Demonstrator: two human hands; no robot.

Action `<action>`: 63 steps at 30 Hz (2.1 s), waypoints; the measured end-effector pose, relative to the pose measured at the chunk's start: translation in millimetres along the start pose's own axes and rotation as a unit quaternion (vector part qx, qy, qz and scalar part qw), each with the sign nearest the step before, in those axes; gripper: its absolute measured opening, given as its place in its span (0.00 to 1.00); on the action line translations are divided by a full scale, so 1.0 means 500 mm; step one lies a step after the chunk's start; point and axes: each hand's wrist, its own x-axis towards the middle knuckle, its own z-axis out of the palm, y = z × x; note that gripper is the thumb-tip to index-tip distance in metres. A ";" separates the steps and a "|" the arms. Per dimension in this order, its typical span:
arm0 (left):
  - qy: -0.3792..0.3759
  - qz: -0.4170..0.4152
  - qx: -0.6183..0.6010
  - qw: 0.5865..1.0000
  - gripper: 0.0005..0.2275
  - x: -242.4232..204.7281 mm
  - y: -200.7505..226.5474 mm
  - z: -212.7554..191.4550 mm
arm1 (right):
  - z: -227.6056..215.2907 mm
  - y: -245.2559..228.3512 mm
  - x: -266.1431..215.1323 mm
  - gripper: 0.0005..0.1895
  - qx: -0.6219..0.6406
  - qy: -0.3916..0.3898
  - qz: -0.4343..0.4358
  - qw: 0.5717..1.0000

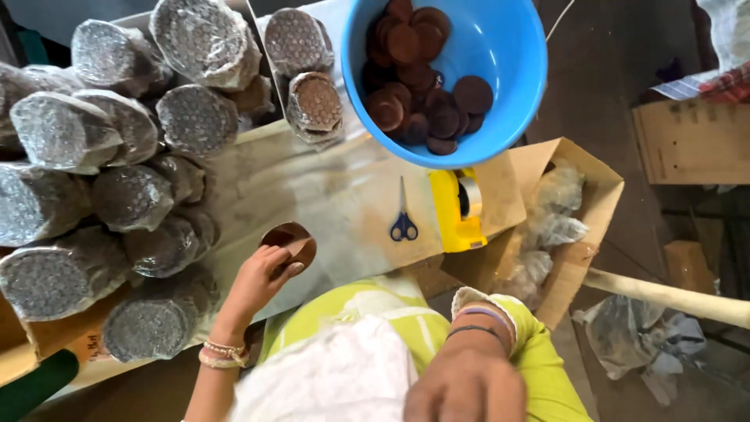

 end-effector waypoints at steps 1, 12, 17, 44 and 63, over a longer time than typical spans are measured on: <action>0.002 0.001 0.008 1.000 0.11 -0.003 -0.002 0.001 | 0.005 0.004 -0.008 0.17 0.022 -0.026 -0.010 0.999; -0.020 -0.025 0.031 0.999 0.12 -0.008 0.007 -0.011 | 0.019 -0.013 -0.005 0.15 0.059 -0.034 -0.052 0.996; 0.002 0.009 0.022 1.000 0.12 -0.010 -0.005 -0.004 | 0.059 -0.002 -0.082 0.07 -0.116 0.049 -0.242 0.962; 0.003 -0.021 0.033 0.999 0.12 0.001 -0.023 0.001 | -0.109 0.098 -0.250 0.19 -0.226 0.642 0.229 0.696; 0.059 0.009 -0.244 0.968 0.06 0.069 -0.069 0.108 | -0.166 0.222 -0.374 0.29 -0.632 0.343 0.435 0.542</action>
